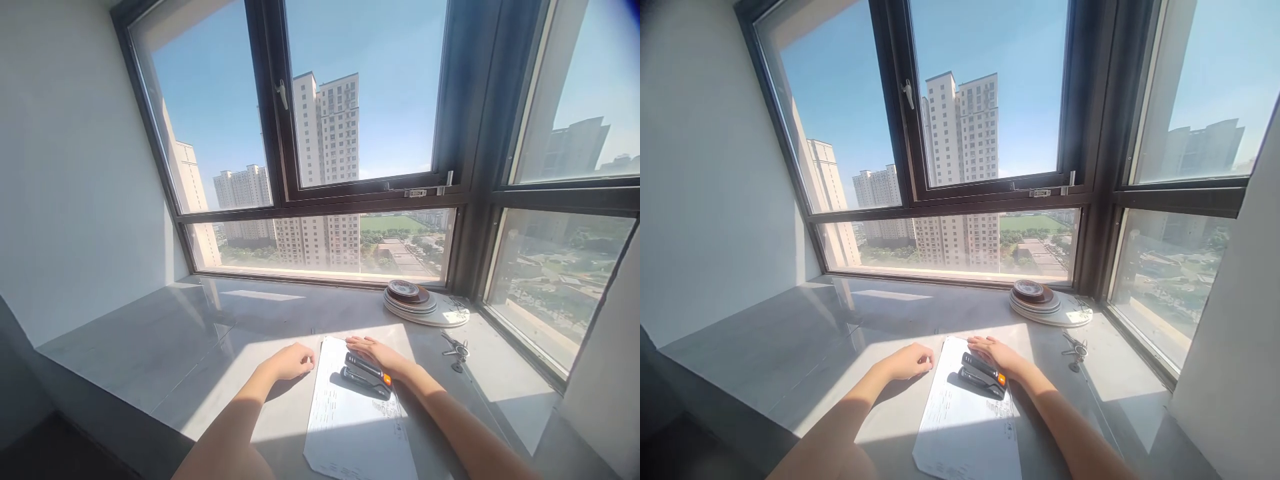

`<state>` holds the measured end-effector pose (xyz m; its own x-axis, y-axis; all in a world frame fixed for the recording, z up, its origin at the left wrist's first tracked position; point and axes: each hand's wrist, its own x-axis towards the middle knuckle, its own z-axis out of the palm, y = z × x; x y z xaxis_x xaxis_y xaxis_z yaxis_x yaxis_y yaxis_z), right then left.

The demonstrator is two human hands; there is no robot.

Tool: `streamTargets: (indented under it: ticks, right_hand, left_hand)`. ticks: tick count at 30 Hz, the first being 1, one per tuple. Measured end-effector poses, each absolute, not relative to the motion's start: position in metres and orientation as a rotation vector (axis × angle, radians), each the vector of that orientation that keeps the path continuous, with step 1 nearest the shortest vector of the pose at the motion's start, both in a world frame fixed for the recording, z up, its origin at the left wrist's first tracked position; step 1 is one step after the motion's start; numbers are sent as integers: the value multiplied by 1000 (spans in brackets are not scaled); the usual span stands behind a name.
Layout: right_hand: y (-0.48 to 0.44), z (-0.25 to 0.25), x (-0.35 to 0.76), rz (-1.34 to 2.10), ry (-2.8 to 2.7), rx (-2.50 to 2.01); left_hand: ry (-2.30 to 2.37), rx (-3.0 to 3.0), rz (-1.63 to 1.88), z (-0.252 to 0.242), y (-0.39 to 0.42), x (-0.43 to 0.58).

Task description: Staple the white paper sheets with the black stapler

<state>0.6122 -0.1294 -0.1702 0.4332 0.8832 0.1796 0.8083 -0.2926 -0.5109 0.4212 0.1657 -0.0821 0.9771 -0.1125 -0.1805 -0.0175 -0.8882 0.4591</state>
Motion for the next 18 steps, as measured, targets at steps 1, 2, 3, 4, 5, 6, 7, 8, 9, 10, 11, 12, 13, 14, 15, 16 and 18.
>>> streamTargets:
  ticks: [1,2,3,4,5,6,7,8,9,10,11,12,13,14,15,16,18]
  right_hand:
    - [-134,-169,614,180,-1423,-2146]
    - [-138,-168,616,176,-1425,-2136]
    - [-141,-166,618,173,-1424,-2127]
    - [-143,-165,619,171,-1420,-2124]
    - [-144,-164,620,169,-1413,-2129]
    - [-144,-163,620,173,-1407,-2139]
    - [-144,-163,620,180,-1404,-2150]
    - [-144,-162,620,188,-1401,-2156]
    - [-142,-163,620,195,-1402,-2155]
    - [-141,-164,620,200,-1404,-2150]
    - [-139,-166,621,202,-1408,-2142]
    - [-137,-168,621,200,-1412,-2137]
    - [-134,-171,623,195,-1415,-2137]
    - [-132,-174,624,183,-1419,-2141]
    - [-129,-176,624,166,-1423,-2146]
    - [-126,-178,625,148,-1423,-2148]
    - [-121,-178,623,102,-1434,-2135]
  left_hand:
    - [-107,2660,-301,-80,163,421]
    - [-119,2665,-321,-79,161,421]
    - [-130,2671,-339,-77,159,421]
    - [-139,2673,-358,-76,158,421]
    - [-149,2673,-378,-75,157,421]
    - [-160,2670,-400,-75,156,421]
    - [-171,2667,-420,-74,155,421]
    - [-184,2664,-433,-74,155,422]
    - [-196,2662,-442,-75,154,422]
    - [-205,2666,-439,-75,152,423]
    - [-214,2677,-424,-76,150,424]
    - [-223,2693,-393,-77,148,425]
    - [-231,2708,-351,-78,146,426]
    - [-232,2719,-301,-79,143,428]
    - [-221,2722,-252,-80,140,430]
    - [-195,2717,-212,-81,138,431]
    - [-133,2686,-178,-84,133,434]
